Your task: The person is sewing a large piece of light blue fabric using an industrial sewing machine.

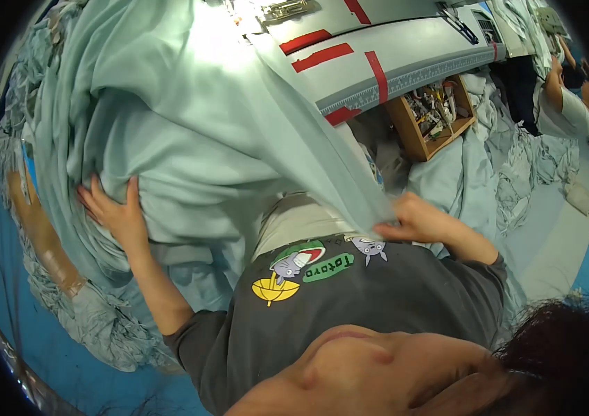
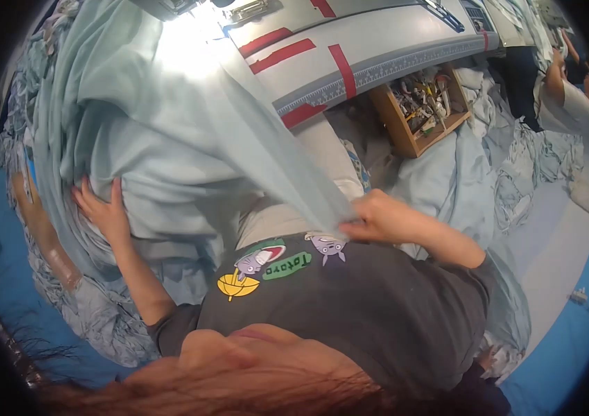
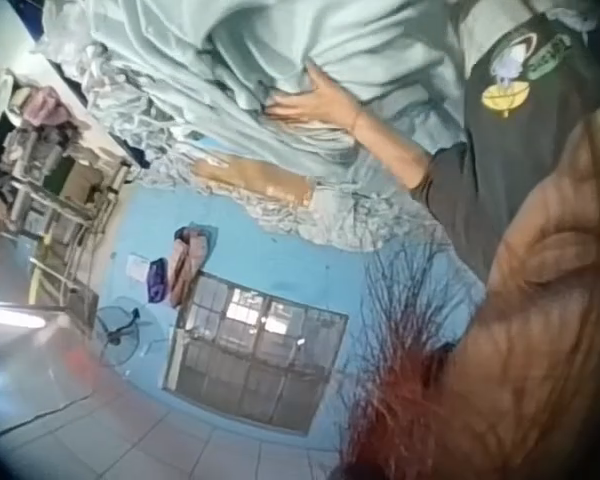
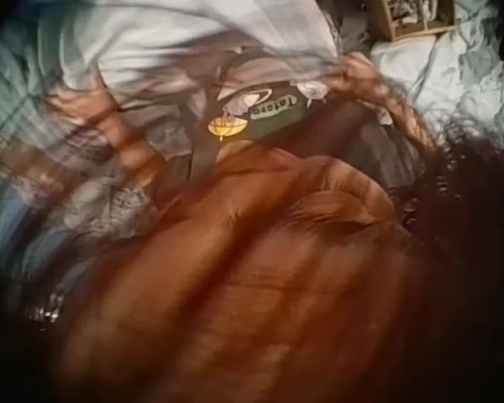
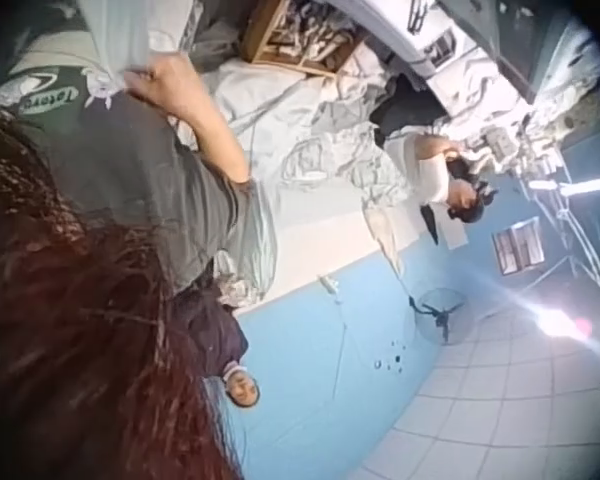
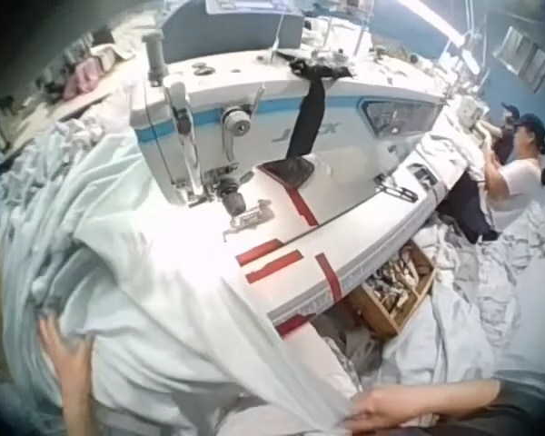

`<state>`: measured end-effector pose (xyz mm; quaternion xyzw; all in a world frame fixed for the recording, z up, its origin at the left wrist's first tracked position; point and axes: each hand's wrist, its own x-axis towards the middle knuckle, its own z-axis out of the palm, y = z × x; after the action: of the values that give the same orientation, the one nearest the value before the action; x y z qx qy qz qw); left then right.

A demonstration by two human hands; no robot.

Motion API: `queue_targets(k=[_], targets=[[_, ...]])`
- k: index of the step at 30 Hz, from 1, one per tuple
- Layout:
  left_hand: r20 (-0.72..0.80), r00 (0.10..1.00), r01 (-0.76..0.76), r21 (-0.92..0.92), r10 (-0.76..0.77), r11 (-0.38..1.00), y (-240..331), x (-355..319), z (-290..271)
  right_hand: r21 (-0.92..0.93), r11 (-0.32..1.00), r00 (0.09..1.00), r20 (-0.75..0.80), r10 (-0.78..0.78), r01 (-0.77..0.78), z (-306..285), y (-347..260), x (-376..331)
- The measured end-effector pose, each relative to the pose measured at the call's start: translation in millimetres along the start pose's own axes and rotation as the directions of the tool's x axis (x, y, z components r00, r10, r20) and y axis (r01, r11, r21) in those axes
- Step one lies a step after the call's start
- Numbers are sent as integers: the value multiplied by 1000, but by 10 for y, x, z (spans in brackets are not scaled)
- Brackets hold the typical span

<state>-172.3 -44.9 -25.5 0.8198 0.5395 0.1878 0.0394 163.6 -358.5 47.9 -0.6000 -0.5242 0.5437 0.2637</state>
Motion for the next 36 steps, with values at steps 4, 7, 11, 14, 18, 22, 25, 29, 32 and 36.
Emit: queue_targets(k=[4, 7, 11, 14, 18, 22, 25, 29, 32, 36], targets=[[10, 997, 72, -76, -72, 994, -214, -14, -3, -355, 934, 990, -139, -3, -47, 142, 86, -67], [-11, 999, 32, -135, -34, 990, -96, 88, 46, -499, 863, 986, -166, -9, -76, 210, 84, -57], [-10, 999, -37, -247, 36, 968, -66, 439, 181, -544, 836, 978, -203, -44, -75, 124, -76, 22], [-104, 986, -153, -264, 129, 952, -168, 806, 339, -552, 827, 978, -210, -10, -110, 28, -194, 164], [-231, 943, -273, -129, 239, 953, -342, 1168, 494, -479, 867, 981, -189, 50, -137, -18, -225, 353], [-209, 977, -105, -338, 34, 935, -579, 1457, 588, -400, 908, 980, -196, 45, -121, 109, -234, 481], [-265, 964, -66, -315, -21, 947, -632, 1662, 437, 344, 903, 887, -287, 362, -257, 197, -248, 553], [-327, 944, -43, -12, 37, 999, 42, 1280, -21, 64, 922, 919, -76, 386, -382, 245, -210, 482], [94, 967, -206, -264, 238, 942, 622, 555, -174, 231, 949, 892, -350, 287, -215, 268, -101, 335], [82, 997, 30, -232, -11, 972, 561, 170, -140, -314, 949, 849, -500, -170, 5, 166, -56, 112]])
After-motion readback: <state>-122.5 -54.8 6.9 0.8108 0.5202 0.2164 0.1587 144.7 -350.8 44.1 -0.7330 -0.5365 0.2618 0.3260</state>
